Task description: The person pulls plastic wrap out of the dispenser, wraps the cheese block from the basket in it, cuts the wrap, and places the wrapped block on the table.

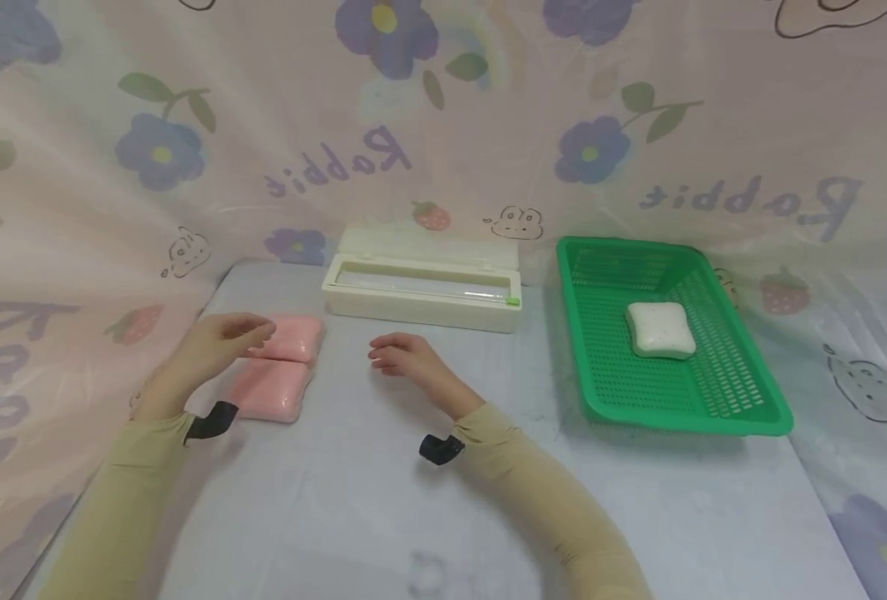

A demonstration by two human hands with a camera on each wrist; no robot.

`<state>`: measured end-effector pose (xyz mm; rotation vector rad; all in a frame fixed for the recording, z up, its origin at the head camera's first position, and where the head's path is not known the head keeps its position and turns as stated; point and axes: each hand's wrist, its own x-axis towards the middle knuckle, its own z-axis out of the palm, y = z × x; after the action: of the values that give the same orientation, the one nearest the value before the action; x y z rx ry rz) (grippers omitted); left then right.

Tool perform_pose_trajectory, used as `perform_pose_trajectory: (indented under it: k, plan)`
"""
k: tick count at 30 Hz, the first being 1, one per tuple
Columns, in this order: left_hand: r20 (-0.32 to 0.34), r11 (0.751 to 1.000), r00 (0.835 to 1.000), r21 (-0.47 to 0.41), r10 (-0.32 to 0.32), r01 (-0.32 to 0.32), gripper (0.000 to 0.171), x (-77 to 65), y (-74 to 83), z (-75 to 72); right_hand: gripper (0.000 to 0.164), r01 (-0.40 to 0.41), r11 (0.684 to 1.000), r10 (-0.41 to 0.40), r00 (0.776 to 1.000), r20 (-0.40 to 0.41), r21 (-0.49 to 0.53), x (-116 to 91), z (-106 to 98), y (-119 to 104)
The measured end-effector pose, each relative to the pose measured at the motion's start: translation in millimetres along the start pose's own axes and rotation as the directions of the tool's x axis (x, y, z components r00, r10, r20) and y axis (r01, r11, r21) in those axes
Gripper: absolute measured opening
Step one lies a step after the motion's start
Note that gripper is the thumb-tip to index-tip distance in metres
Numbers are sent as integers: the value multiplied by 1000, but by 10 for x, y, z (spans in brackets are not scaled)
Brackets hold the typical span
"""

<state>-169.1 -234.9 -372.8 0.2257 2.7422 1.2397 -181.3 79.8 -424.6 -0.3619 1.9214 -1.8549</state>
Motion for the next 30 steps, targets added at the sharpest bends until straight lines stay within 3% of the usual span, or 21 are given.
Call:
perform_pose_trajectory:
  k: [5, 9, 13, 16, 23, 28, 30]
  plan:
    - [85, 997, 993, -4, 77, -77, 48, 327, 120, 86, 35, 36, 996, -45, 992, -115, -81, -136, -481, -181]
    - [51, 990, 990, 36, 131, -133, 42, 542, 179, 167, 33, 15, 971, -72, 969, -234, -240, -202, -799, -346]
    - [6, 978, 981, 83, 192, -192, 38, 741, 258, 250, 30, -24, 889, -127, 947, -296, -457, -245, -1085, -495]
    - [10, 968, 972, 87, 234, -234, 37, 885, 278, 282, 30, -25, 816, -165, 947, -275, -577, -234, -1274, -551]
    - [101, 953, 958, 122, 267, -278, 40, 1076, 311, 305, 32, 36, 682, -197, 971, -137, -731, -134, -1553, -536]
    - [175, 940, 946, 164, 271, -300, 42, 1243, 337, 404, 34, 46, 568, -190, 979, -76, -822, -57, -1651, -485]
    - [200, 933, 940, 178, 275, -311, 41, 1308, 354, 454, 32, 47, 541, -179, 982, -60, -840, -27, -1671, -467]
